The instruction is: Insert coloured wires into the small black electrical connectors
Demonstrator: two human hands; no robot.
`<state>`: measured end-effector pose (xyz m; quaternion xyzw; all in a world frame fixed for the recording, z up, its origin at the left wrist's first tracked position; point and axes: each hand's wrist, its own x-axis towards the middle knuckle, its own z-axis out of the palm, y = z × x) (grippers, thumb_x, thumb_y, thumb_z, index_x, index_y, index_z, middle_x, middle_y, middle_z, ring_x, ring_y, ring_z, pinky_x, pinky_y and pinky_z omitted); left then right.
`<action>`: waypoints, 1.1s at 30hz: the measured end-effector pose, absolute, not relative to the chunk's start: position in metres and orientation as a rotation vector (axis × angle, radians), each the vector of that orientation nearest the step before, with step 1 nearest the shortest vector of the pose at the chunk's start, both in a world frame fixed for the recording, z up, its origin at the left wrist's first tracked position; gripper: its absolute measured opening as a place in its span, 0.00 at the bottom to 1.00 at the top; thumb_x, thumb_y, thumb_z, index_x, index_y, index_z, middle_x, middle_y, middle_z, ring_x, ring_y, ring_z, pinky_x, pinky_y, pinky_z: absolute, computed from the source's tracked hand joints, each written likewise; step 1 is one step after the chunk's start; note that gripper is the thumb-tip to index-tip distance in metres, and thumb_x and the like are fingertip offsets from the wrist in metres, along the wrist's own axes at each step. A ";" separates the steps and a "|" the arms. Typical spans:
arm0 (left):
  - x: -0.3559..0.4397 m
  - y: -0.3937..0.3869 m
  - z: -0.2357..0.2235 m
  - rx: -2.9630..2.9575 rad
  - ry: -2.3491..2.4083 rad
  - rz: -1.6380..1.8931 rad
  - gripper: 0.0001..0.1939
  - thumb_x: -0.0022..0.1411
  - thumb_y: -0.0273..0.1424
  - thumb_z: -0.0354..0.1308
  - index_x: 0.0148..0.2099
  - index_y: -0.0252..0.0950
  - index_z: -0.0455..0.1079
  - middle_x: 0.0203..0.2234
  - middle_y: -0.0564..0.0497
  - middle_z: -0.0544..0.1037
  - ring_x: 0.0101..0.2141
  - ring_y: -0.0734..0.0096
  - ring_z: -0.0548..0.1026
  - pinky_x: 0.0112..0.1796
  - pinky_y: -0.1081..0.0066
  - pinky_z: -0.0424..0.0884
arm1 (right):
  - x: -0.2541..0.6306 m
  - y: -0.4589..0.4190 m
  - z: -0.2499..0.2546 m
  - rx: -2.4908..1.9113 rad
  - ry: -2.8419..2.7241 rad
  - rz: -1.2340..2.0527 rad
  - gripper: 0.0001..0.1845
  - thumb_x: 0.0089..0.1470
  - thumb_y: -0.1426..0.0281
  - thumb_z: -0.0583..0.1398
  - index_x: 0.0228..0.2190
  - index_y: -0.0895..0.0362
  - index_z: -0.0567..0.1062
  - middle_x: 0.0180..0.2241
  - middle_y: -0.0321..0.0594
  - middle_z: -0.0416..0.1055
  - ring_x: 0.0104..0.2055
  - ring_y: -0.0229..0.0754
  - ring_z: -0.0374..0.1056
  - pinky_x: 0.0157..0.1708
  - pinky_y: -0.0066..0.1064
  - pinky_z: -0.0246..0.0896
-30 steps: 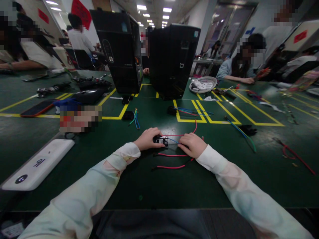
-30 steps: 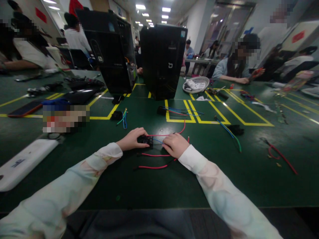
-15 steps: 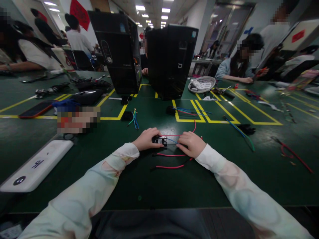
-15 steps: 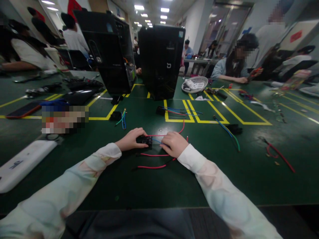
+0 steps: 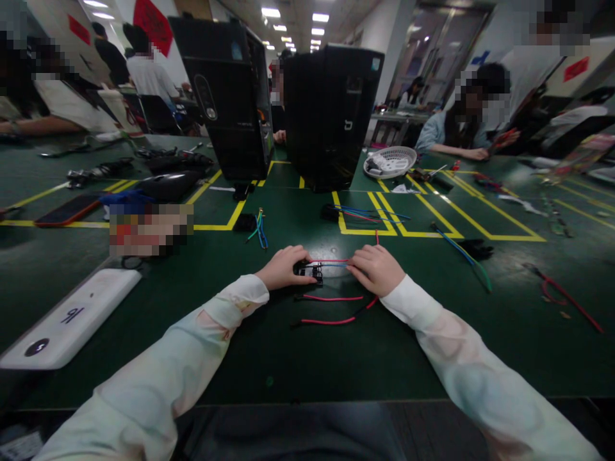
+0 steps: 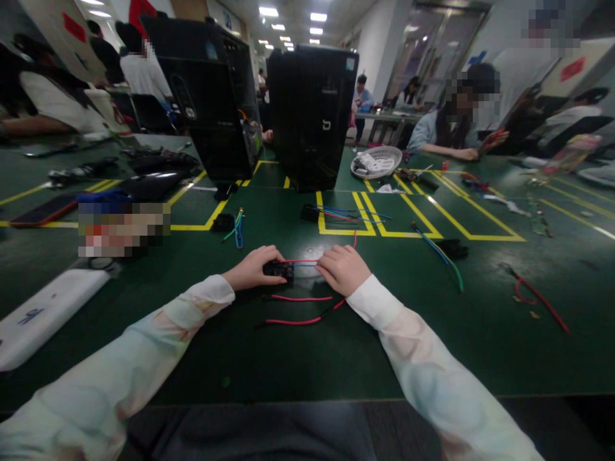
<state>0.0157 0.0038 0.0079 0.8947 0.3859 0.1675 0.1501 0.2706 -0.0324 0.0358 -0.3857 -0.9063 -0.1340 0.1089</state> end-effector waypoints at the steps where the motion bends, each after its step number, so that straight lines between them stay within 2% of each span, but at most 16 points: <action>1: 0.016 0.004 0.008 2.572 1.109 0.481 0.24 0.49 0.51 0.57 0.40 0.38 0.66 0.37 0.50 0.68 0.38 0.63 0.65 0.38 0.67 0.60 | 0.271 -0.032 0.036 -1.141 -2.652 -0.407 0.16 0.60 0.65 0.47 0.30 0.58 0.71 0.28 0.41 0.68 0.34 0.40 0.57 0.33 0.32 0.42; 6: 0.015 0.004 0.008 2.567 1.109 0.483 0.24 0.49 0.51 0.57 0.40 0.38 0.65 0.37 0.50 0.68 0.38 0.63 0.65 0.39 0.67 0.61 | 0.271 -0.031 0.031 -1.124 -2.758 -0.336 0.15 0.59 0.66 0.49 0.28 0.58 0.71 0.28 0.39 0.69 0.33 0.39 0.57 0.31 0.31 0.42; 13: 0.015 0.004 0.008 2.561 1.102 0.486 0.23 0.49 0.50 0.57 0.40 0.38 0.66 0.37 0.50 0.68 0.38 0.63 0.65 0.39 0.67 0.60 | 0.270 -0.036 0.040 -1.145 -2.590 -0.476 0.16 0.60 0.64 0.47 0.31 0.57 0.71 0.29 0.40 0.69 0.34 0.40 0.57 0.34 0.32 0.42; 19: 0.015 0.004 0.009 2.556 1.111 0.473 0.24 0.49 0.50 0.57 0.40 0.38 0.66 0.37 0.50 0.68 0.38 0.63 0.65 0.39 0.66 0.60 | 0.271 -0.032 0.032 -1.126 -2.744 -0.347 0.15 0.59 0.66 0.48 0.28 0.57 0.71 0.28 0.39 0.69 0.32 0.39 0.57 0.32 0.32 0.42; 26: 0.015 0.003 0.010 2.550 1.118 0.470 0.23 0.49 0.50 0.58 0.40 0.38 0.66 0.37 0.50 0.68 0.39 0.63 0.65 0.39 0.66 0.61 | 0.270 -0.036 0.040 -1.157 -2.619 -0.427 0.17 0.60 0.65 0.47 0.29 0.58 0.71 0.28 0.42 0.69 0.34 0.41 0.56 0.34 0.33 0.42; 33: 0.016 0.003 0.010 2.569 1.116 0.471 0.23 0.50 0.50 0.57 0.41 0.37 0.66 0.37 0.49 0.68 0.39 0.63 0.65 0.40 0.66 0.61 | 0.270 -0.032 0.033 -1.135 -2.695 -0.360 0.15 0.60 0.67 0.47 0.28 0.58 0.70 0.28 0.40 0.68 0.33 0.40 0.57 0.33 0.32 0.43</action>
